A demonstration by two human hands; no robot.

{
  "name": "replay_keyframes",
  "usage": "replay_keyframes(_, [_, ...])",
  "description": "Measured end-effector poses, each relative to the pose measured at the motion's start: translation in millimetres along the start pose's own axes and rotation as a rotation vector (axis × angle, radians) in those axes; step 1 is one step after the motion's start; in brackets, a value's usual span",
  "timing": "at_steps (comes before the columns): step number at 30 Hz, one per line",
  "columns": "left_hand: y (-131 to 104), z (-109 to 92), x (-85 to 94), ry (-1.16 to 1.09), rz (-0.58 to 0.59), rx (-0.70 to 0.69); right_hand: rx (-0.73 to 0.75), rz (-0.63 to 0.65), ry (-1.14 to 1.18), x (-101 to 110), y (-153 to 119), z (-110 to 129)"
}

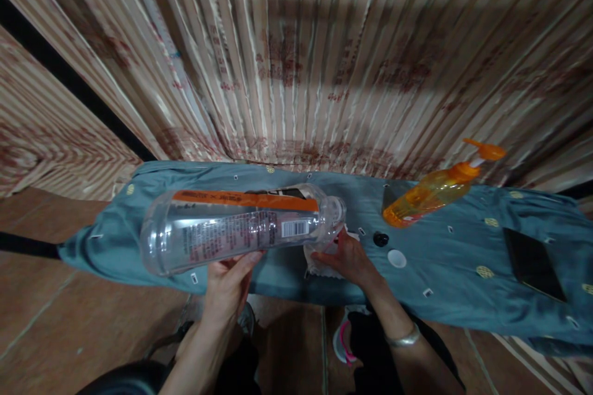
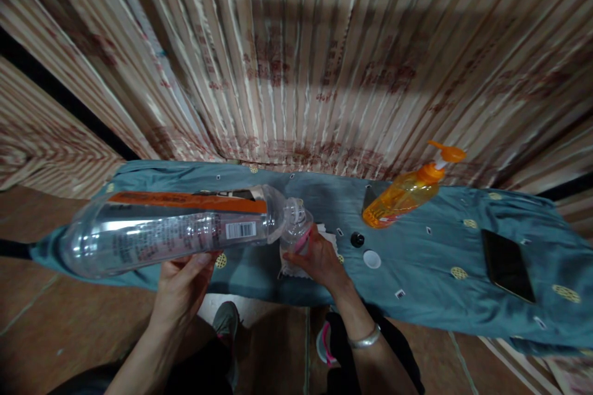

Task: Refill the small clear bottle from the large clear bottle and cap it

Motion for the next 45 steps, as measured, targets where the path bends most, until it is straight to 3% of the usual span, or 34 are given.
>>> replay_keyframes(31, [0.7, 6.9, 4.6, 0.001, 0.007, 0.011, 0.017, -0.013, 0.015, 1.7, 0.0, 1.4])
replay_keyframes(45, [1.9, 0.1, -1.0, 0.012, 0.034, -0.033, 0.006, -0.006, 0.02, -0.4, 0.5, -0.8])
Point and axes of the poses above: each hand's wrist, its own y-axis towards the middle knuckle, its own x-axis out of the back of the hand, z = x × y, the point moved 8 cm from there along y, towards the middle knuckle, and after that the axes turned 10 degrees about z, right-handed, at the moved point
